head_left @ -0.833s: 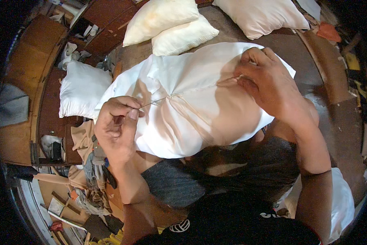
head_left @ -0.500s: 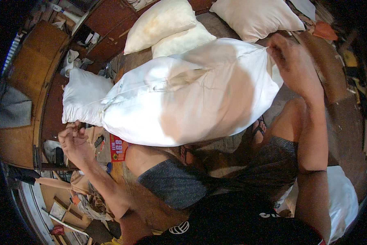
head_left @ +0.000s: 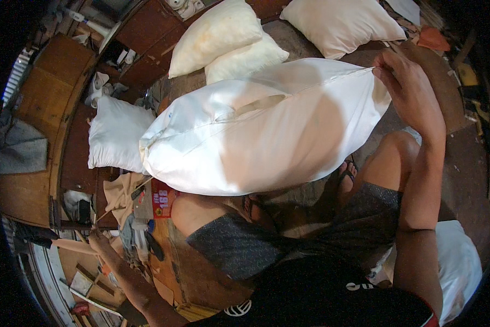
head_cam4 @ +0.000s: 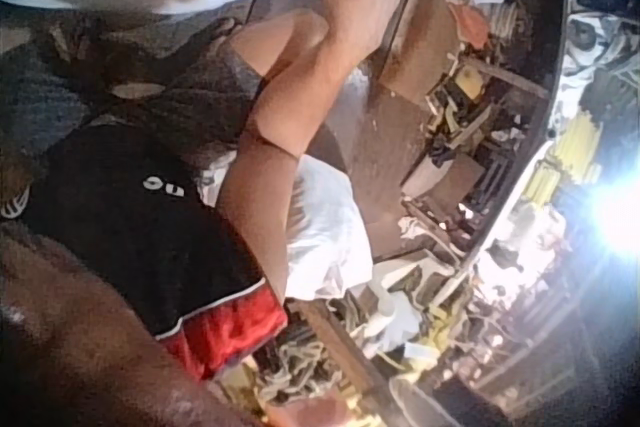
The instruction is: The person hand-sews a white pillow using a needle and thread, working along the seam to close it. The person repeatedly inserts the needle, pulls the thread through, and adjusts the fabric while seated on the floor.
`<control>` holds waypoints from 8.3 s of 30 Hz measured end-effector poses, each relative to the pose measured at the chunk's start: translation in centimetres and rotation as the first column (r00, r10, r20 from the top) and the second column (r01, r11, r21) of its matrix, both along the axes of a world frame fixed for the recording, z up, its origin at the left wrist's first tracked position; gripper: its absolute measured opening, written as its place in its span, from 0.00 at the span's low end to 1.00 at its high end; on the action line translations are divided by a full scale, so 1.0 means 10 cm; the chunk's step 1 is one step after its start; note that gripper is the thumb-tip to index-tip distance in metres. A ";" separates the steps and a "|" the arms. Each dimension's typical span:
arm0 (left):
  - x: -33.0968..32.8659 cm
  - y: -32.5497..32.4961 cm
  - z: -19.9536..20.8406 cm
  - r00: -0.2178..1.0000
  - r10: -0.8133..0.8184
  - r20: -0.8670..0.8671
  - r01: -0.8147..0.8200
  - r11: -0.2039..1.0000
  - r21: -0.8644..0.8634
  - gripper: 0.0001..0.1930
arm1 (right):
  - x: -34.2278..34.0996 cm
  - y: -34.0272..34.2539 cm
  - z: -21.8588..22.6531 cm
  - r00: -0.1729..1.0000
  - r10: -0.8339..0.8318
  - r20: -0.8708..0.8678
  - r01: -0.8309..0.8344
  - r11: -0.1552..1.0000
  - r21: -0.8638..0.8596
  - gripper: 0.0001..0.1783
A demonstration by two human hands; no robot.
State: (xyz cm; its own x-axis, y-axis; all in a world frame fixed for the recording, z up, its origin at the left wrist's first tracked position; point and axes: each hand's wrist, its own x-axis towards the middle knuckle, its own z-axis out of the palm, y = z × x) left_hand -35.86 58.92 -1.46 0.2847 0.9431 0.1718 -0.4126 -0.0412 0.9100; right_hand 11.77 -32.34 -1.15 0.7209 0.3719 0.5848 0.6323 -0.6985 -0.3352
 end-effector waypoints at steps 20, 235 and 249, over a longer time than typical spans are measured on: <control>3.12 -5.92 0.57 0.653 -0.713 -0.257 0.583 0.257 0.770 0.10 | -0.92 0.98 0.34 0.679 0.733 0.036 -0.574 0.500 0.648 0.21; 3.72 -5.90 -0.03 0.772 -0.302 -0.559 0.511 -0.230 0.829 0.08 | -0.38 1.13 -0.41 0.199 0.804 -0.560 0.189 0.529 0.827 0.13; 3.11 -5.32 0.45 0.839 -0.397 -0.372 0.483 0.228 0.846 0.04 | -0.29 1.00 -0.53 0.756 0.496 -0.427 -0.246 0.820 0.517 0.15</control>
State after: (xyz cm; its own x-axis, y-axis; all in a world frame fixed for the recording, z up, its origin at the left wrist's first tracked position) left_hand -4.80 5.72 3.02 0.6510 -0.0507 0.7574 -0.5947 -0.6542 0.4673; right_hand 8.82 -22.34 -6.50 0.8082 0.4952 0.3188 0.4469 -0.1631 -0.8796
